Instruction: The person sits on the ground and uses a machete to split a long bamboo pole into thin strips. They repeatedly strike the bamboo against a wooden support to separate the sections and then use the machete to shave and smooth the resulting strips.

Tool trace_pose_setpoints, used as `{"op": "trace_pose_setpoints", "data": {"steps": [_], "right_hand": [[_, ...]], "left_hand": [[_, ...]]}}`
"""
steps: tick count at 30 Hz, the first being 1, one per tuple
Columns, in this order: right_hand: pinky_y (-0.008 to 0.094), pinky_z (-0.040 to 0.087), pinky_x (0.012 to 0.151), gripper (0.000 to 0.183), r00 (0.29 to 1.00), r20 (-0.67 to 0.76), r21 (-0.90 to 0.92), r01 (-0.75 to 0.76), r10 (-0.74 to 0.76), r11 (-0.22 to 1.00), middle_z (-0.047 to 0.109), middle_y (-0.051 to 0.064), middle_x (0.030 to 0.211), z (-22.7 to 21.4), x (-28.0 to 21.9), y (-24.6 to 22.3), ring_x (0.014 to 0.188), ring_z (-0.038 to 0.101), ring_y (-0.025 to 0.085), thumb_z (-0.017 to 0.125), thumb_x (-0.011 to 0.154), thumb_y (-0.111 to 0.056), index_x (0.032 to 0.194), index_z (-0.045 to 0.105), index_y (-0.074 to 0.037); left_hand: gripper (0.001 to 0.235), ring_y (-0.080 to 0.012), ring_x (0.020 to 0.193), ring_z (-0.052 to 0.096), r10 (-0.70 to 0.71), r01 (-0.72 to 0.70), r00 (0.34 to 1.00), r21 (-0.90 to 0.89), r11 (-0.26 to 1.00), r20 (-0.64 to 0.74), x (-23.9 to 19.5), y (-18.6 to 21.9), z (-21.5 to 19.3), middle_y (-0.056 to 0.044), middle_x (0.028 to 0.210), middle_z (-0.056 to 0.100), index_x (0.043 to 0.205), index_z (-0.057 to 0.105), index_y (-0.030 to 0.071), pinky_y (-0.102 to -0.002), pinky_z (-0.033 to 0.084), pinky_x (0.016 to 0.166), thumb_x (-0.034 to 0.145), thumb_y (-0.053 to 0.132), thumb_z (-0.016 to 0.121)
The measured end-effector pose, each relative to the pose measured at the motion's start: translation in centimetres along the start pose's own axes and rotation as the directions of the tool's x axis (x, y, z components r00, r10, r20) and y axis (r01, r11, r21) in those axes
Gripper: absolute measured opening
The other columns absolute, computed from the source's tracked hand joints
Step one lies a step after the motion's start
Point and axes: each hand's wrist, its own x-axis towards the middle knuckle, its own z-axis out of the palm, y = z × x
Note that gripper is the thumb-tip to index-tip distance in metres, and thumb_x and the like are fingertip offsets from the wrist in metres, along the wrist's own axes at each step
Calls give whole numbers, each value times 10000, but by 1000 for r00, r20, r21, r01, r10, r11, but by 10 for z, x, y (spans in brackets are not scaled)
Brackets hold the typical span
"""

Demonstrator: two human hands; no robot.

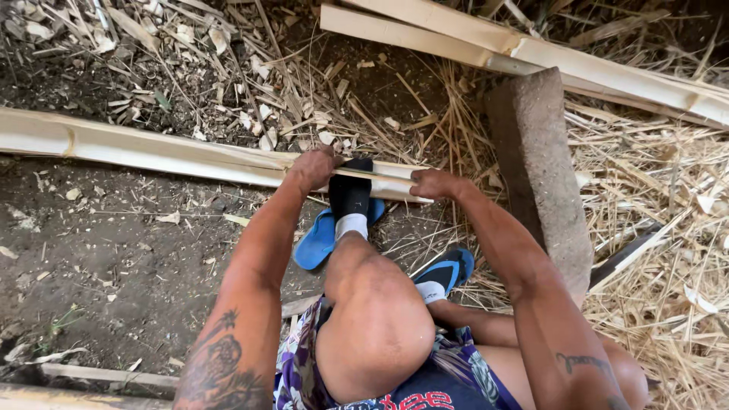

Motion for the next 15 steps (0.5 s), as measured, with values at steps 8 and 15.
{"op": "trace_pose_setpoints", "data": {"steps": [8,15], "right_hand": [[504,498,1026,534,984,-156,-148,64,-87,987,650,290,1292,0,5,4,1137,659,415,558,931,-258,1390,545,15],[402,542,540,319,989,-100,-238,-129,108,963,616,106,769,-52,-34,-39,592,567,187,457,927,-78,1213,596,-56]], "left_hand": [[339,-330,1037,722,-12,13,996,13,1000,-92,-12,7,-3,-89,1201,704,1260,670,195,-466,595,871,959,101,544],[357,-280,1122,666,-94,97,980,7,995,-176,-26,28,-36,-102,1147,679,1285,617,195,-511,515,952,941,138,538]]}}
